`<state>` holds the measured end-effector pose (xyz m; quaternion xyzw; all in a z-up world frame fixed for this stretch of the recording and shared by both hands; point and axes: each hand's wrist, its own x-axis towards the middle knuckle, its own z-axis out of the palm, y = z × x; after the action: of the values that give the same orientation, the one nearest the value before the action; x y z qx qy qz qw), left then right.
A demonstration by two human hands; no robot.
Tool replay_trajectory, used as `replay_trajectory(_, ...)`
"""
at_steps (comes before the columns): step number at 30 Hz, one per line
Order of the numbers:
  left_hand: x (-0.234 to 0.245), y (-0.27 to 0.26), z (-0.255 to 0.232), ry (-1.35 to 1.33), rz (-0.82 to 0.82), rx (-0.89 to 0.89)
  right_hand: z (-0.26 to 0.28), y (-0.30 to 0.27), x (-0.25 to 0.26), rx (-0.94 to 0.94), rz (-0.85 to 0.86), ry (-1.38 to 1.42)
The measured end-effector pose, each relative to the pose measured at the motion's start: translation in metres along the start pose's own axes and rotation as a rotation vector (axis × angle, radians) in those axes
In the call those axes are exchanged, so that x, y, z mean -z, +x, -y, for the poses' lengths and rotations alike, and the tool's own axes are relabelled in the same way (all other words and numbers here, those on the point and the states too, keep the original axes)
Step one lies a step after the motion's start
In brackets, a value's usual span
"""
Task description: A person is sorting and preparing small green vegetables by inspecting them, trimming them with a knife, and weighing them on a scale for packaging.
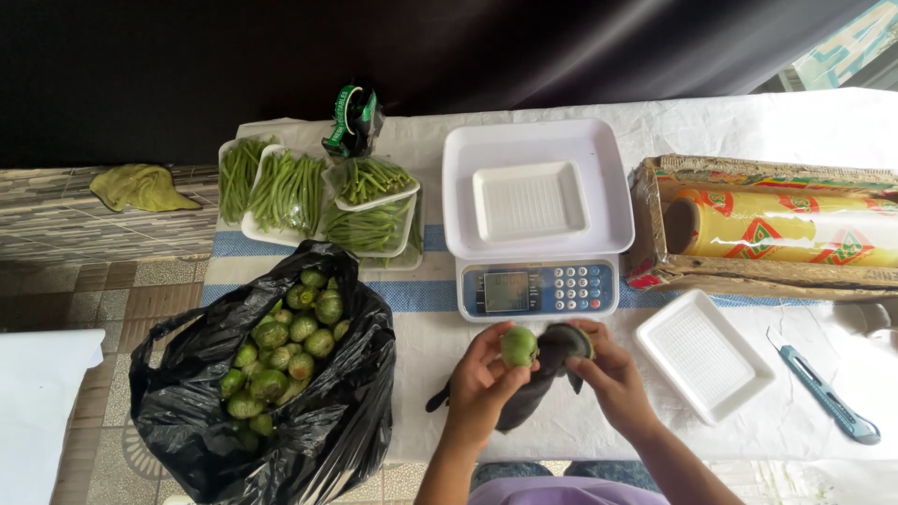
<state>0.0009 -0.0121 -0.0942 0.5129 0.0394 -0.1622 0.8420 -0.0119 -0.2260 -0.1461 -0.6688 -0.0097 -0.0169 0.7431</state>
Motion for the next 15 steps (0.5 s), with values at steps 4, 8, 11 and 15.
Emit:
replay_trajectory(4,-0.007,0.001,0.013,0.125,-0.083,-0.008,0.045,0.003,-0.029,0.218,0.127,-0.054)
replay_trajectory(8,-0.012,-0.001,0.023,0.189,-0.105,-0.061,0.032,0.005,-0.046,0.331,0.092,-0.191)
replay_trajectory(11,-0.014,-0.006,0.025,0.17,-0.083,-0.086,0.03,0.012,-0.047,0.131,-0.034,-0.03)
replay_trajectory(15,-0.018,-0.014,0.02,0.319,-0.108,-0.158,0.008,0.022,-0.035,-0.248,-0.05,0.388)
